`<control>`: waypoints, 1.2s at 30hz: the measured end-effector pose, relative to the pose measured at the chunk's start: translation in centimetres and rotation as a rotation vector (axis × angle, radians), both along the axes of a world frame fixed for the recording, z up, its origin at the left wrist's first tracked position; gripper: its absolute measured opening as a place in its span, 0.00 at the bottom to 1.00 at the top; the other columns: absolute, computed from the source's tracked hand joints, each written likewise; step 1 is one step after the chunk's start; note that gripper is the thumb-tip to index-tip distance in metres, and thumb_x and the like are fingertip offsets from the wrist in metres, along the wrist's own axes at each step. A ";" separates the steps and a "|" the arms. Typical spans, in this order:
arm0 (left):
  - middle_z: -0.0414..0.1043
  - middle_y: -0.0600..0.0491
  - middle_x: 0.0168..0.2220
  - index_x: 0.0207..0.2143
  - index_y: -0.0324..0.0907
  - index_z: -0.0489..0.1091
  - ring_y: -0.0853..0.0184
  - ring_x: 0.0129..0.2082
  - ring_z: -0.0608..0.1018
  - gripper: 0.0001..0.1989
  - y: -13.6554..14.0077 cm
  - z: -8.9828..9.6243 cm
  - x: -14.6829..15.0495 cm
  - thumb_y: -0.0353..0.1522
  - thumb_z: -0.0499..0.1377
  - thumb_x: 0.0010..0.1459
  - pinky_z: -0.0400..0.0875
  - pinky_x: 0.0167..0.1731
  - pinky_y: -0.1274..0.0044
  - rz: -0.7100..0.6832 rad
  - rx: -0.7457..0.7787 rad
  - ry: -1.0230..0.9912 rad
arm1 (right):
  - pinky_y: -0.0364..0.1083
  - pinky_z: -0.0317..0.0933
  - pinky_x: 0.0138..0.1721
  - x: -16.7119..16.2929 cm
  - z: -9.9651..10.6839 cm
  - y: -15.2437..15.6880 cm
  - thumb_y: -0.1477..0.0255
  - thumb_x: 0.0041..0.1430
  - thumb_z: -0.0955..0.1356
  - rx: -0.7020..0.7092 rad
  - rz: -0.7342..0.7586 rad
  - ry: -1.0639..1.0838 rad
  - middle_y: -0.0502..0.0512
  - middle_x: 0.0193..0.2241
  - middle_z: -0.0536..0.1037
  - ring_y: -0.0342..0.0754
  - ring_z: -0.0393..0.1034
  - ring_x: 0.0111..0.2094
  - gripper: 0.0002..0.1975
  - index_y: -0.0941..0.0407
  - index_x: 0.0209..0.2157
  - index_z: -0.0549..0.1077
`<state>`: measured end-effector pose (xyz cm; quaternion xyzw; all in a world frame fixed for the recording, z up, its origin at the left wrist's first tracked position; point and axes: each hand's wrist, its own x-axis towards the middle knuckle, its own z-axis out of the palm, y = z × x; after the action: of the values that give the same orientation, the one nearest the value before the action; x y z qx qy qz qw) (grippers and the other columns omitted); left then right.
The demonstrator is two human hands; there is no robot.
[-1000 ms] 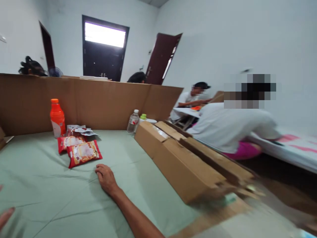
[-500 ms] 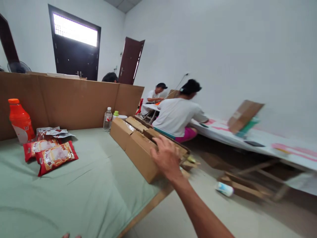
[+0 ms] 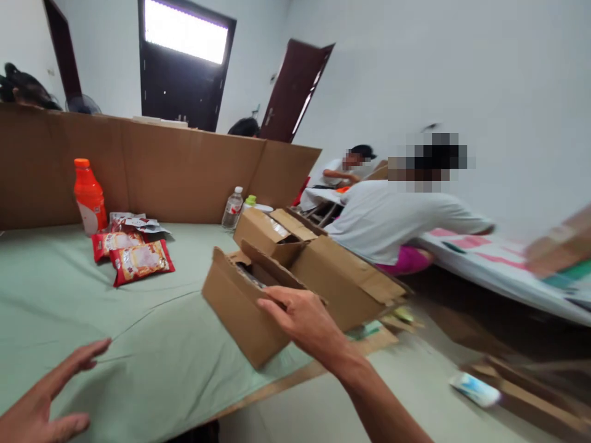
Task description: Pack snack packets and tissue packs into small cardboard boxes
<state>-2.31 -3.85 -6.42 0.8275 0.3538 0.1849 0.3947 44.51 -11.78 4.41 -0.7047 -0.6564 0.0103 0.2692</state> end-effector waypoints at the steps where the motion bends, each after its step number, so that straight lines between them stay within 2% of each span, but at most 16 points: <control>1: 0.55 0.48 0.73 0.73 0.63 0.49 0.41 0.66 0.69 0.44 0.2 0.6 -0.2 0.54 0.63 0.59 0.66 0.62 0.47 0.058 -0.010 -0.033 | 0.46 0.71 0.36 -2.0 0.2 -0.4 0.61 0.63 0.66 0.022 0.113 -0.009 0.55 0.34 0.86 0.53 0.81 0.34 0.14 0.50 0.34 0.83; 3: 0.45 0.42 0.76 0.75 0.57 0.41 0.38 0.70 0.62 0.53 0.8 1.3 -0.2 0.57 0.65 0.56 0.60 0.65 0.46 0.119 -0.036 -0.127 | 0.45 0.71 0.36 -5.9 1.0 -1.0 0.64 0.68 0.65 0.058 0.355 -0.043 0.55 0.33 0.86 0.50 0.81 0.33 0.14 0.51 0.38 0.84; 5: 0.35 0.38 0.77 0.76 0.51 0.33 0.36 0.73 0.51 0.63 1.4 1.6 0.0 0.60 0.67 0.51 0.50 0.68 0.44 0.123 -0.064 -0.216 | 0.44 0.72 0.36 -9.2 2.0 -1.6 0.65 0.71 0.64 0.044 0.577 -0.063 0.54 0.32 0.85 0.48 0.80 0.33 0.15 0.51 0.40 0.83; 7: 0.32 0.38 0.77 0.76 0.49 0.30 0.36 0.75 0.44 0.71 1.7 1.7 -0.1 0.63 0.68 0.44 0.43 0.70 0.46 0.102 -0.105 -0.252 | 0.44 0.74 0.39 -11.4 3.0 -1.8 0.62 0.73 0.63 -0.018 0.751 -0.024 0.55 0.35 0.86 0.48 0.81 0.36 0.16 0.50 0.43 0.83; 9: 0.35 0.42 0.77 0.76 0.50 0.32 0.38 0.75 0.44 0.73 1.7 1.7 -0.4 0.65 0.69 0.40 0.43 0.71 0.49 0.085 -0.152 -0.257 | 0.44 0.75 0.44 -12.2 3.8 -1.7 0.60 0.73 0.62 -0.078 0.851 0.070 0.55 0.40 0.86 0.49 0.82 0.42 0.17 0.48 0.48 0.82; 13: 0.36 0.43 0.77 0.76 0.47 0.31 0.38 0.75 0.45 0.73 1.1 1.7 -0.8 0.66 0.67 0.41 0.44 0.71 0.50 0.069 -0.226 -0.299 | 0.44 0.77 0.44 -12.0 3.8 -0.1 0.64 0.74 0.62 -0.158 0.811 0.148 0.51 0.43 0.86 0.48 0.82 0.43 0.16 0.44 0.51 0.80; 16: 0.37 0.41 0.77 0.76 0.46 0.33 0.37 0.74 0.48 0.72 1.0 1.5 -0.8 0.63 0.69 0.43 0.43 0.71 0.48 0.047 -0.262 -0.325 | 0.50 0.76 0.49 -12.4 3.0 1.5 0.64 0.70 0.67 -0.139 0.754 -0.043 0.54 0.52 0.83 0.54 0.79 0.52 0.15 0.46 0.55 0.78; 19: 0.41 0.42 0.76 0.76 0.48 0.36 0.38 0.74 0.51 0.69 0.9 1.1 -0.8 0.59 0.71 0.44 0.44 0.71 0.47 0.030 -0.298 -0.324 | 0.56 0.75 0.51 -13.8 2.2 2.6 0.62 0.67 0.69 -0.131 0.756 -0.253 0.61 0.58 0.78 0.60 0.76 0.55 0.23 0.51 0.61 0.73; 21: 0.43 0.43 0.76 0.76 0.49 0.37 0.38 0.73 0.53 0.68 0.7 0.9 -0.9 0.57 0.73 0.45 0.45 0.70 0.47 0.035 -0.311 -0.317 | 0.58 0.74 0.51 -15.2 1.6 3.0 0.60 0.63 0.71 -0.156 0.803 -0.333 0.66 0.55 0.80 0.62 0.78 0.51 0.28 0.56 0.62 0.72; 23: 0.44 0.43 0.76 0.76 0.50 0.38 0.37 0.73 0.54 0.68 0.6 0.8 -0.9 0.55 0.74 0.43 0.46 0.70 0.46 0.041 -0.310 -0.314 | 0.59 0.74 0.48 -16.5 1.0 3.2 0.61 0.60 0.73 -0.202 0.846 -0.395 0.68 0.50 0.81 0.63 0.78 0.47 0.29 0.60 0.60 0.72; 27: 0.46 0.45 0.76 0.76 0.51 0.40 0.37 0.73 0.53 0.66 0.4 0.7 -1.0 0.51 0.76 0.44 0.45 0.71 0.47 0.022 -0.283 -0.313 | 0.51 0.73 0.40 -17.8 0.0 3.6 0.75 0.59 0.71 -0.345 0.859 -0.401 0.61 0.41 0.83 0.56 0.78 0.39 0.19 0.57 0.52 0.77; 30: 0.46 0.46 0.76 0.75 0.52 0.43 0.36 0.73 0.51 0.64 0.5 0.5 -1.2 0.51 0.75 0.44 0.42 0.71 0.47 0.018 -0.259 -0.305 | 0.46 0.69 0.38 -17.6 -0.3 4.3 0.78 0.62 0.68 -0.433 0.870 -0.276 0.55 0.38 0.82 0.50 0.77 0.36 0.14 0.53 0.47 0.79; 34: 0.45 0.45 0.76 0.75 0.53 0.44 0.35 0.73 0.51 0.65 0.6 -0.2 -1.2 0.53 0.76 0.42 0.42 0.71 0.47 0.010 -0.238 -0.340 | 0.44 0.65 0.34 -17.8 -0.3 5.0 0.83 0.59 0.66 -0.528 0.791 -0.258 0.54 0.34 0.83 0.48 0.76 0.33 0.13 0.55 0.38 0.80; 36: 0.44 0.45 0.76 0.75 0.53 0.43 0.36 0.73 0.52 0.67 0.5 -0.3 -1.0 0.52 0.76 0.41 0.43 0.71 0.47 0.023 -0.240 -0.352 | 0.44 0.65 0.32 -18.1 0.3 4.8 0.85 0.56 0.65 -0.478 0.752 -0.259 0.55 0.32 0.83 0.48 0.76 0.31 0.14 0.56 0.35 0.80</control>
<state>-3.31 -3.31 -6.70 0.7254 0.3086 0.2875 0.5440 26.43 -6.97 4.73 -0.4554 -0.8739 0.1701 -0.0072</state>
